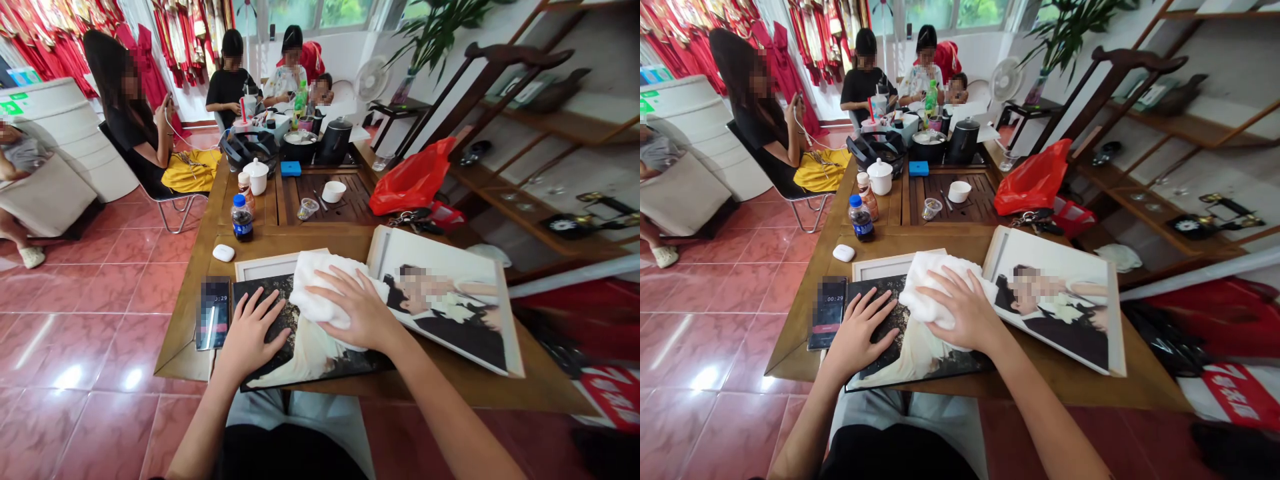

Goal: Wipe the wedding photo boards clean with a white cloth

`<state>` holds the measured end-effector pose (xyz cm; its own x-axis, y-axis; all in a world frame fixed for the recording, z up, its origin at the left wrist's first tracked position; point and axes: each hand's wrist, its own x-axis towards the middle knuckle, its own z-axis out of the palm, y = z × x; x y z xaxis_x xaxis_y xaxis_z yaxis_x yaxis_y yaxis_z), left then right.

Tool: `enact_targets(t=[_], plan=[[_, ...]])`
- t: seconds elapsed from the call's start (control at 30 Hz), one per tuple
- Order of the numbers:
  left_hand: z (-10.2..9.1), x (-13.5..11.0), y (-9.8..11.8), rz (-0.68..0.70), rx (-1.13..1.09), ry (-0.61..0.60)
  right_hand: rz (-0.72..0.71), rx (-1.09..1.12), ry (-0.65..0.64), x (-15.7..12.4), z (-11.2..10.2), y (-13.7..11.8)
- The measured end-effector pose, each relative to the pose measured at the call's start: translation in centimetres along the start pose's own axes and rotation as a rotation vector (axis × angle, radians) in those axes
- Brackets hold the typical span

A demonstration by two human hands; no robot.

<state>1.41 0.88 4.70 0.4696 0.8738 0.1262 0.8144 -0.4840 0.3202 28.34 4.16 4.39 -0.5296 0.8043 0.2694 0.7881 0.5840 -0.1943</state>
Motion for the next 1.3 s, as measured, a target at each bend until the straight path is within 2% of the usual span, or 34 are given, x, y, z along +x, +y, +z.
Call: enact_targets(t=[0.13, 0.3, 0.7, 0.8, 0.9, 1.17, 1.3], plan=[[0.1, 0.0, 0.1, -0.013, 0.006, 0.014, 0.021, 0.0, 0.034, 0.8, 0.2, 0.8], [0.3, 0.0, 0.2, -0.042, 0.02, 0.042, 0.025, 0.028, 0.016, 0.0, -0.1, 0.6], [0.4, 0.1, 0.3, -0.06, 0.02, 0.039, 0.0, 0.011, 0.01, -6.5, -0.9, -1.7], [0.3, 0.1, 0.0, -0.037, 0.0, 0.033, 0.001, 0.005, -0.006, -7.2, -1.1, -1.9], [0.3, 0.1, -0.2, -0.018, -0.017, 0.03, 0.017, 0.025, -0.028, -6.4, -1.2, -1.6], [0.1, 0.1, -0.2, -0.005, -0.008, 0.028, 0.052, 0.026, -0.015, -1.2, -0.7, -0.7], [0.2, 0.1, -0.1, -0.009, -0.001, 0.04, 0.064, 0.014, 0.002, 0.4, -0.4, -0.7]])
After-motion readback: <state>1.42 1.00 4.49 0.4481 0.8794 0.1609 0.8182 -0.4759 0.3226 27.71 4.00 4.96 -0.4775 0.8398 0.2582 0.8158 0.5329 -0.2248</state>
